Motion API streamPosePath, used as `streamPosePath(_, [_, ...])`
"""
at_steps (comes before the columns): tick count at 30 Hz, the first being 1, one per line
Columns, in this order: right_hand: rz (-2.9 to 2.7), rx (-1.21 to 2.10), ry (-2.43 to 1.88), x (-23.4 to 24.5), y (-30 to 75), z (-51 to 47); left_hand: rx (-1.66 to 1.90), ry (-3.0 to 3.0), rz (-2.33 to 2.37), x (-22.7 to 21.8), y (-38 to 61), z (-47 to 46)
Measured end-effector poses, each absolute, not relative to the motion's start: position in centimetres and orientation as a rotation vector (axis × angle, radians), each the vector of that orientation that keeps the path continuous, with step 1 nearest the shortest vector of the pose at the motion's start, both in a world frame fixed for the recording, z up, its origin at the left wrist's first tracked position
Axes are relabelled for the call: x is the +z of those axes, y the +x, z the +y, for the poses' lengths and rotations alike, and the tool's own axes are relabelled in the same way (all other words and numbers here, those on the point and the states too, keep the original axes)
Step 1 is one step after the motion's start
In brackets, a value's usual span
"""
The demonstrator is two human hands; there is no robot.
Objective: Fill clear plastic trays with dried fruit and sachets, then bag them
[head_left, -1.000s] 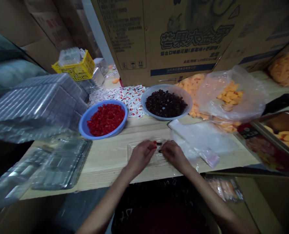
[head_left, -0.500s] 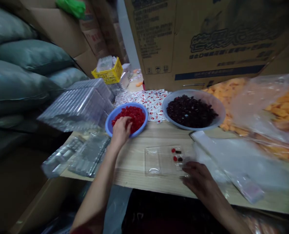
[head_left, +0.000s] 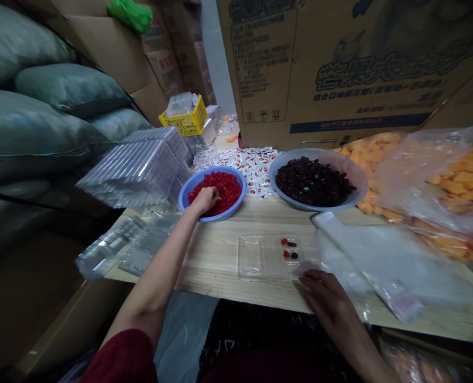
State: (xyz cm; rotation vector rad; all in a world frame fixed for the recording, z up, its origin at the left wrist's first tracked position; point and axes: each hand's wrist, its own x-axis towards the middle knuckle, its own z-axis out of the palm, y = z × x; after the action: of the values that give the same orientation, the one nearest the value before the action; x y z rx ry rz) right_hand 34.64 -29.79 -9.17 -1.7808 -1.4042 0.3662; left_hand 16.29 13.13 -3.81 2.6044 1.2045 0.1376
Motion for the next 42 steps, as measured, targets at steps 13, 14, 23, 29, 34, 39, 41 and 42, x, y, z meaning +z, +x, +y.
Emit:
streamPosePath(13, [-1.162,0.480,-1.789,-8.5,35.2,-30.6,0.534,2.346,0.338,-3.5,19.8,-8.2])
streamPosePath(14, [-1.156,0.483,-1.786,-8.4,35.1,-30.4,0.536,2.397,0.258,-4.5,20.4,-10.5])
streamPosePath(23, [-1.206,0.503,-1.753,-8.4,34.1,-29.6,0.393,2.695,0.090,-7.8,21.1,-12.8])
streamPosePath(29, [-1.256,0.470,-1.770,-8.9,34.0,-29.8,0.258,2.785,0.133,-6.3,20.3,-13.9])
streamPosePath(34, [-1.323,0.441,-1.779,-8.8,33.8,-29.8,0.440,2.792,0.221,-6.7,20.6,-13.4])
streamPosePath(39, [-1.377,0.335,-1.730,-7.4,34.6,-27.7,0.557,2.657,0.908,-5.9,25.1,-5.1])
streamPosePath(41, [-1.383,0.285,-1.694,-6.6,34.9,-26.2,0.546,2.621,1.084,-5.8,28.0,-1.2])
streamPosePath(42, [-1.384,0.267,-1.674,-6.2,35.0,-25.5,0.527,2.607,1.135,-5.9,29.3,0.4])
